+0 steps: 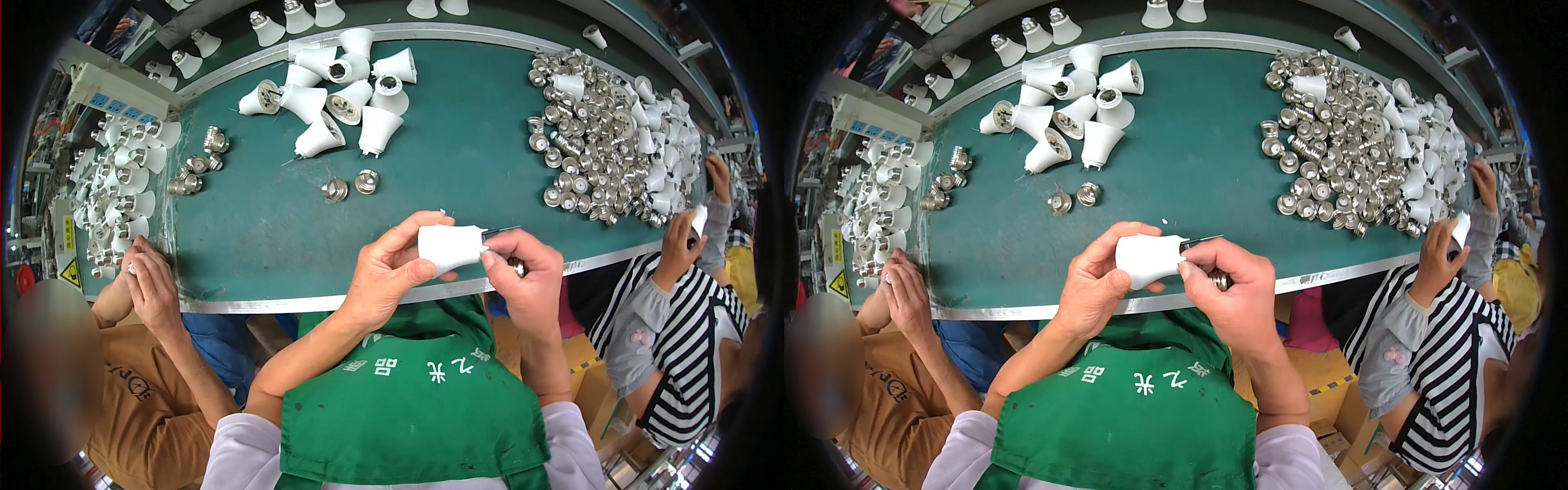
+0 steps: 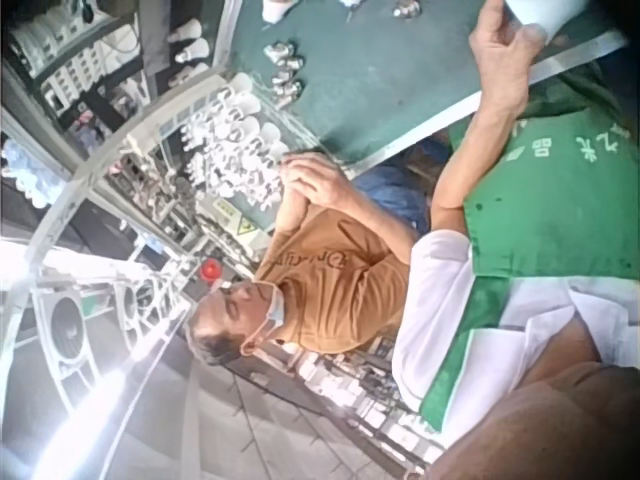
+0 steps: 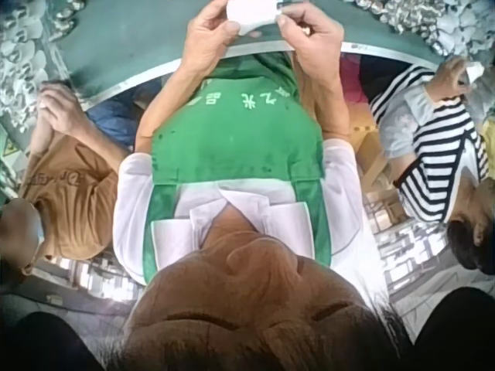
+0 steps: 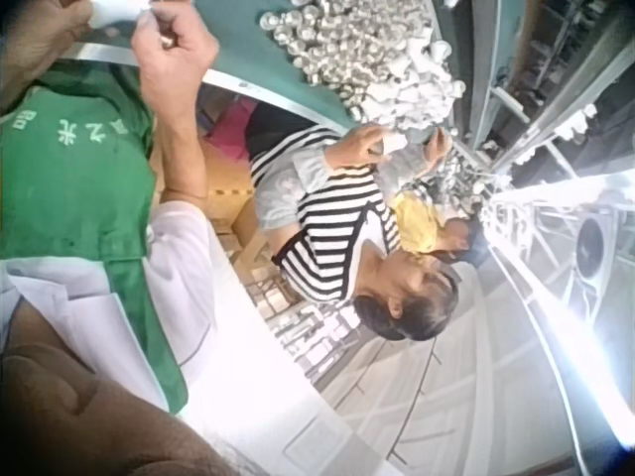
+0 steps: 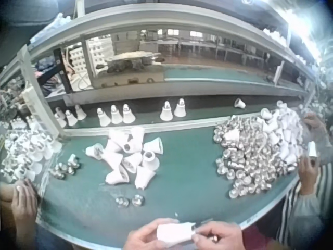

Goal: Assembling LED light bulbs by joining components at a factory conveyor belt.

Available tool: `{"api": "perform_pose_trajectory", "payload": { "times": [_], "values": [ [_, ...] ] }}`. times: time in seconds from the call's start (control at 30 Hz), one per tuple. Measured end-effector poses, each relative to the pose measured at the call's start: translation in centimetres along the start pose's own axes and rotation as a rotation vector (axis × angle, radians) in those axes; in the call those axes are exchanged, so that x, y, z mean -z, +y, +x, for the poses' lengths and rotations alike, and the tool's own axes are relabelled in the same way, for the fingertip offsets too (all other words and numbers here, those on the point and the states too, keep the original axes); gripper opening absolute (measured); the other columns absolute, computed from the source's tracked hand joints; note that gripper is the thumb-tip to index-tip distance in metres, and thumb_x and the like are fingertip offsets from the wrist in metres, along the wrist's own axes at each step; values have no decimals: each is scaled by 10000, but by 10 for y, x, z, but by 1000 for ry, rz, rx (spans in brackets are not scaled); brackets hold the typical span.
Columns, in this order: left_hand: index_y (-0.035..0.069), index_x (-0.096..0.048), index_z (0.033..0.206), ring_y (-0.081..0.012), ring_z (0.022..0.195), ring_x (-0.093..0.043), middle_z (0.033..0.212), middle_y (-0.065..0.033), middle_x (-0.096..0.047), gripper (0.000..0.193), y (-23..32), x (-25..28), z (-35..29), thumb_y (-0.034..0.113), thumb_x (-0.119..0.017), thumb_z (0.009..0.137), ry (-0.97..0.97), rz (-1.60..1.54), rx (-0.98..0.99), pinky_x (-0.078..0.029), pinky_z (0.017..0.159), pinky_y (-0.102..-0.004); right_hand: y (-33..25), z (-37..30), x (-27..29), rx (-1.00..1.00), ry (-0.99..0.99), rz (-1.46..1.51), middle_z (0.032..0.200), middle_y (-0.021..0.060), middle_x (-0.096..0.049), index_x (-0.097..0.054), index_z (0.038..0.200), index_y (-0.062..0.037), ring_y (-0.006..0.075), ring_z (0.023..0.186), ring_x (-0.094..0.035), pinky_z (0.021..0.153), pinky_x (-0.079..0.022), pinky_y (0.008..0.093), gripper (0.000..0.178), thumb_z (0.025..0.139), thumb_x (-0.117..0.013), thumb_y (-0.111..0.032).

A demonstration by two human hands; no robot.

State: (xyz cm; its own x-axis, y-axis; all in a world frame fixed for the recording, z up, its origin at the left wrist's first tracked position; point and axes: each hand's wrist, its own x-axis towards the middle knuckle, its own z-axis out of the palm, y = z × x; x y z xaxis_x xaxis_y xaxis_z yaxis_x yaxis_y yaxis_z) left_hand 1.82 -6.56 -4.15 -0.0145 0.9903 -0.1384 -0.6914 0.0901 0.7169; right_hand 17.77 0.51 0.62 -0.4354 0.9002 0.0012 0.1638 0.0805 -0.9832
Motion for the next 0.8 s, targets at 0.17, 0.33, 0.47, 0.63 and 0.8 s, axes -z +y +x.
{"api": "perform_pose_trajectory", "payload": {
  "times": [0.17,0.33,0.47,0.63,0.8],
  "values": [
    [16,-453,1217,-218,1048,-521,1180,-118,-483,512,7,-4,-2,158,-668,775,6,80,-40,-515,820,-361,5,1,6,-116,-135,119,622,-57,-496,-581,758,6,-12,532,-366,453,-270,171,32,734,-597,19],
    [1,-448,1192,-208,1018,-537,1131,-116,-506,456,3,-5,1,159,-634,807,41,87,-92,-518,781,-331,14,4,8,-105,-122,117,713,-35,-500,-561,866,-4,-2,600,-388,498,-288,166,119,749,-561,13],
    [-18,-476,1106,-181,910,-543,1074,-133,-517,479,7,-7,-2,332,-616,809,183,296,-201,-485,686,-295,30,7,5,41,24,448,918,35,-474,-423,1129,-19,81,774,-447,633,-351,192,366,775,-496,38],
    [-32,-551,999,-187,819,-556,948,-151,-560,394,21,-12,0,152,-682,676,110,841,-693,-464,669,-305,43,3,-10,244,187,-238,881,89,-572,-478,1069,-4,130,699,-544,631,-454,241,367,736,-632,5],
    [-22,-602,922,-233,697,-578,839,-150,-574,423,33,-27,1,133,-731,550,25,1111,-869,-484,577,-307,41,3,-9,450,239,-505,778,93,-600,-534,981,-3,157,575,-583,494,-477,261,431,626,-768,-69]
  ]
}}
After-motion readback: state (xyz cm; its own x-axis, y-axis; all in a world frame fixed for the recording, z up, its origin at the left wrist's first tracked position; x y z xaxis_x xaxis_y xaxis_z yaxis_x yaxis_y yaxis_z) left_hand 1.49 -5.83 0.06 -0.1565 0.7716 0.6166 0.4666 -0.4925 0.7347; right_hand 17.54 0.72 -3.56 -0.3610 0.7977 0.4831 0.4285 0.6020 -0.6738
